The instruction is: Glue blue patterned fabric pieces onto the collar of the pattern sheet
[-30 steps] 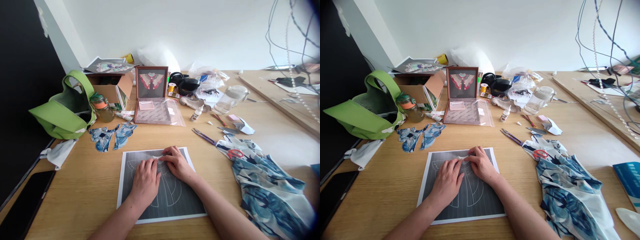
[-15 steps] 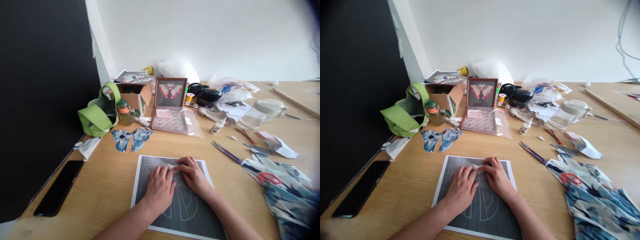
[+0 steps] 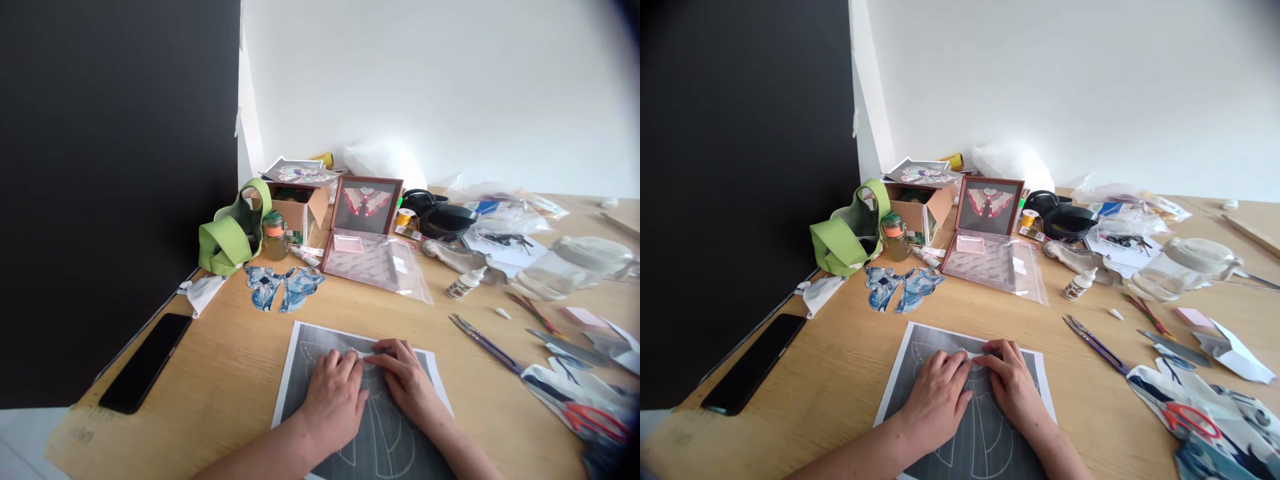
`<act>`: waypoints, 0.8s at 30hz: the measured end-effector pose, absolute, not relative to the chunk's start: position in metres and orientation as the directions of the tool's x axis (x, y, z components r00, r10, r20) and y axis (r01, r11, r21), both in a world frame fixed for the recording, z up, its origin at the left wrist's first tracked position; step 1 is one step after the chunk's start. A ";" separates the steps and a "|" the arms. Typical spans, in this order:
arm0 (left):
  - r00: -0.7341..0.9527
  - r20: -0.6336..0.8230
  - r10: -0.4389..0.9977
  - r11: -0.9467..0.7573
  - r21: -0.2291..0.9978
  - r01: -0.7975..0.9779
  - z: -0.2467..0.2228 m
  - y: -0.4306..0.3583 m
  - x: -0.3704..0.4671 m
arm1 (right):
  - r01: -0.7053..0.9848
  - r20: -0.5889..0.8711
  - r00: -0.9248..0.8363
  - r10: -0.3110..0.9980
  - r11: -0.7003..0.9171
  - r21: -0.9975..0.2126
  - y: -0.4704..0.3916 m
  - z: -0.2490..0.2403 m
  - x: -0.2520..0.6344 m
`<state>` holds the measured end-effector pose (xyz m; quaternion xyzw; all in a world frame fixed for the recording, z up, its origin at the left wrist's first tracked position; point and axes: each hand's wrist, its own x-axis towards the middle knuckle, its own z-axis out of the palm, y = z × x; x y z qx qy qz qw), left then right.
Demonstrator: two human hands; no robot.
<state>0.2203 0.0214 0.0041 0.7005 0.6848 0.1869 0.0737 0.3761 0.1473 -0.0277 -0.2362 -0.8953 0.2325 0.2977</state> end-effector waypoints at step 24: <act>0.041 0.201 0.979 -0.096 0.270 0.958 -0.002 0.026 0.219 | 0.304 0.456 -0.644 0.615 0.752 -0.585 0.141 -0.022 0.372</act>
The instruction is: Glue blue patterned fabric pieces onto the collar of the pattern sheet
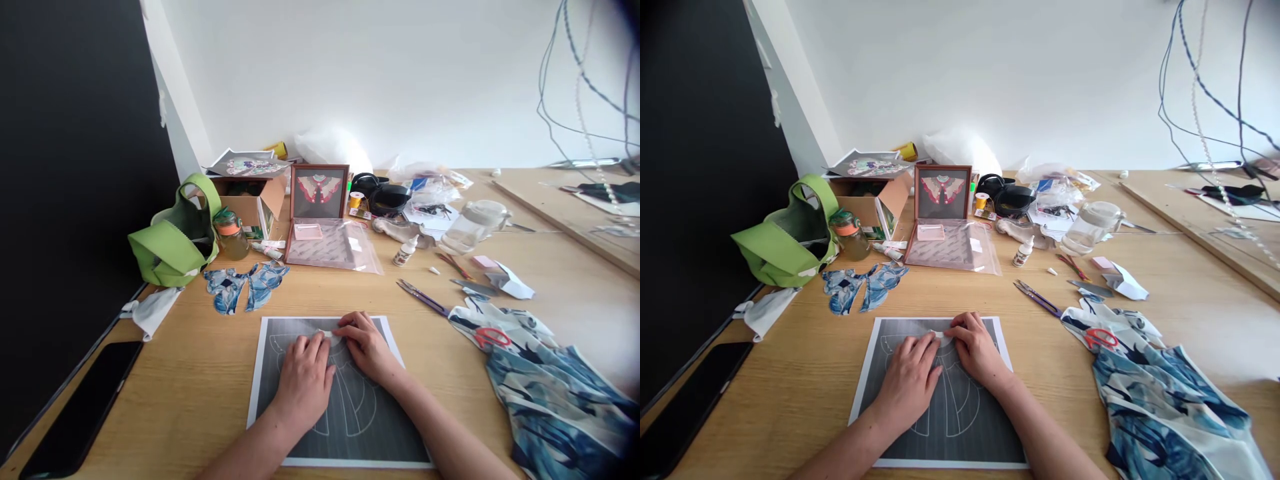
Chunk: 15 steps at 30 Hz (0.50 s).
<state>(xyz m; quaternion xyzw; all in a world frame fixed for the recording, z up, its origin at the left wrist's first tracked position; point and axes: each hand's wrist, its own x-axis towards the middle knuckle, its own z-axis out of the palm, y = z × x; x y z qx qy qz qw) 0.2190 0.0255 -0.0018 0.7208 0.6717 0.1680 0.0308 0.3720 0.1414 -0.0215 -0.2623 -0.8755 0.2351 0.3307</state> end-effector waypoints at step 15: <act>0.017 0.171 0.985 -0.073 0.325 0.943 0.000 0.027 0.219 | 0.311 0.450 -0.655 0.607 0.760 -0.571 0.142 -0.019 0.372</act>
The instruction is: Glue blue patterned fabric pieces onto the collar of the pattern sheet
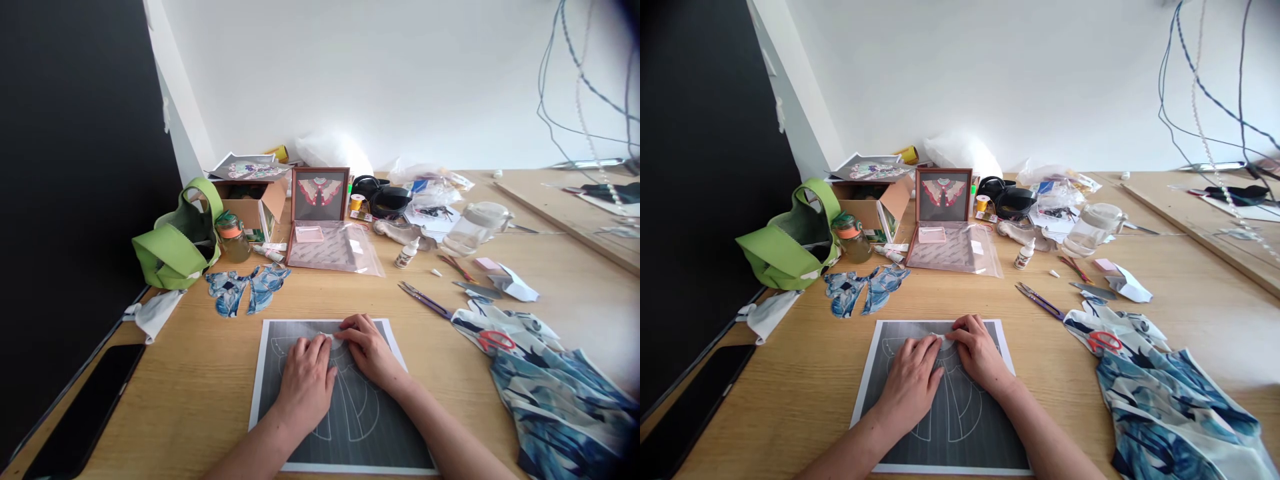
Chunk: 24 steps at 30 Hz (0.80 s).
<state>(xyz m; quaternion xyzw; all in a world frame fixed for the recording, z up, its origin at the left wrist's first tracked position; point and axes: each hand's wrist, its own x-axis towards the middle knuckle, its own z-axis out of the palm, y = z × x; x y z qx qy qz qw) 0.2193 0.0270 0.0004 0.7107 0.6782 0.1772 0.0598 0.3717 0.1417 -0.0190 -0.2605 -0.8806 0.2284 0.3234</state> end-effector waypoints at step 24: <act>0.074 0.262 0.962 -0.127 0.192 0.973 -0.019 0.029 0.215 | 0.315 0.428 -0.669 0.607 0.754 -0.577 0.138 -0.013 0.372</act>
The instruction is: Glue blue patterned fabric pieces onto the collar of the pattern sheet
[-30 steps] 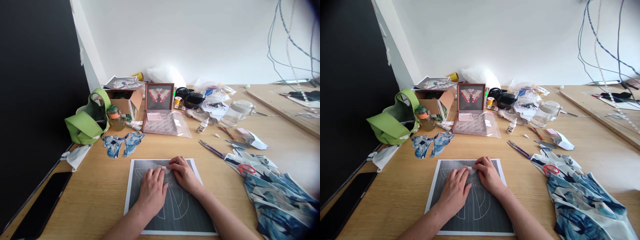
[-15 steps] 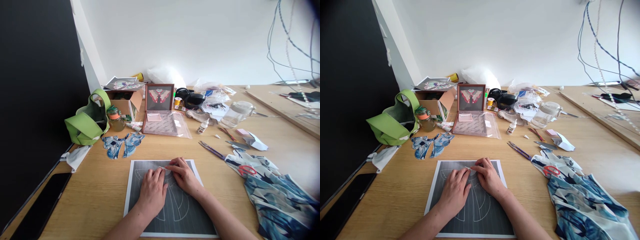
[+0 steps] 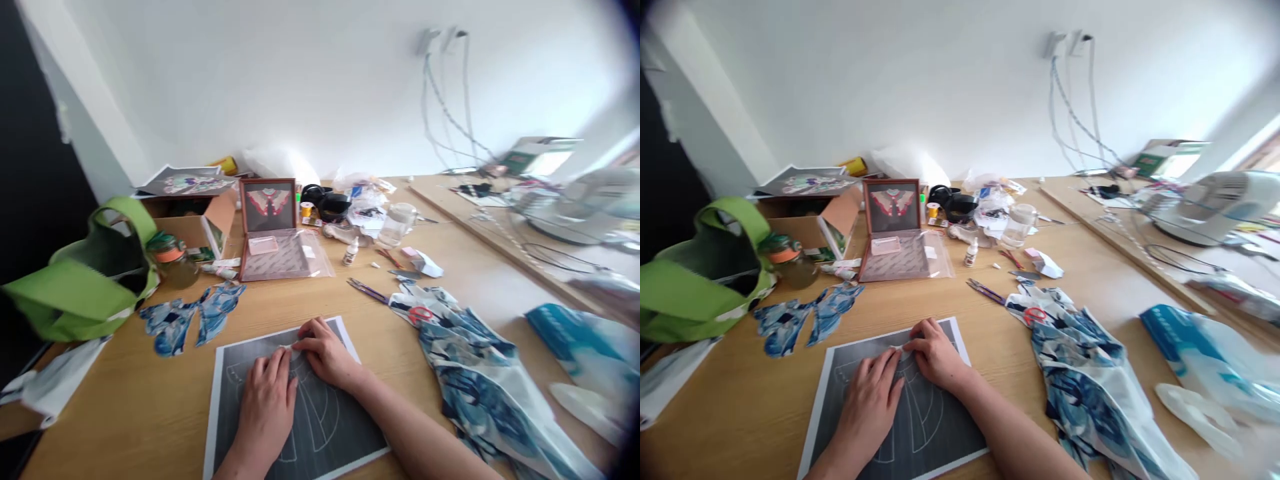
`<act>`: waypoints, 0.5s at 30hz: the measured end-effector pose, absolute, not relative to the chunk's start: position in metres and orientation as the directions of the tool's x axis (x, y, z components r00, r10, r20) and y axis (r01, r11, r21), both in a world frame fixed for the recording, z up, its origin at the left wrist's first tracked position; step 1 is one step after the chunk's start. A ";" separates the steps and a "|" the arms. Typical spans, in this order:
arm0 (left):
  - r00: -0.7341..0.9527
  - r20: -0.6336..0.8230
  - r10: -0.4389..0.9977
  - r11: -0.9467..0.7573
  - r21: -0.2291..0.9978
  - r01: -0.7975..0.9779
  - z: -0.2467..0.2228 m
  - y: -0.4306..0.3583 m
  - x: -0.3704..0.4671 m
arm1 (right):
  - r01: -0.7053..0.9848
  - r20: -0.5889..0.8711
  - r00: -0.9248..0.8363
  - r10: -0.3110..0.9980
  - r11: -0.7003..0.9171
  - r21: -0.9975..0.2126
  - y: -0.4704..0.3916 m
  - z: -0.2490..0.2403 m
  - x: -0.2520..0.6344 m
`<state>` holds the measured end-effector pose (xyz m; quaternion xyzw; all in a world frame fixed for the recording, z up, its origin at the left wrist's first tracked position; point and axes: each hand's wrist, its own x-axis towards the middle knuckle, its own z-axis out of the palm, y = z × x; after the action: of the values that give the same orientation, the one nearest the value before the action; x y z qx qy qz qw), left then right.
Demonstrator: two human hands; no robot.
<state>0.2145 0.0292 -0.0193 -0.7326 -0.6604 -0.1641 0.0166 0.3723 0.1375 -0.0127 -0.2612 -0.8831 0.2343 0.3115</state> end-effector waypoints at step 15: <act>0.194 0.449 0.872 -0.249 0.066 0.966 -0.035 0.038 0.205 | 0.392 0.405 -0.675 0.616 0.765 -0.511 0.141 -0.017 0.372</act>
<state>0.2051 0.0379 -0.0345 -0.7641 -0.6016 -0.2022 0.1159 0.3718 0.1407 -0.0171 -0.2818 -0.8943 0.1949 0.2879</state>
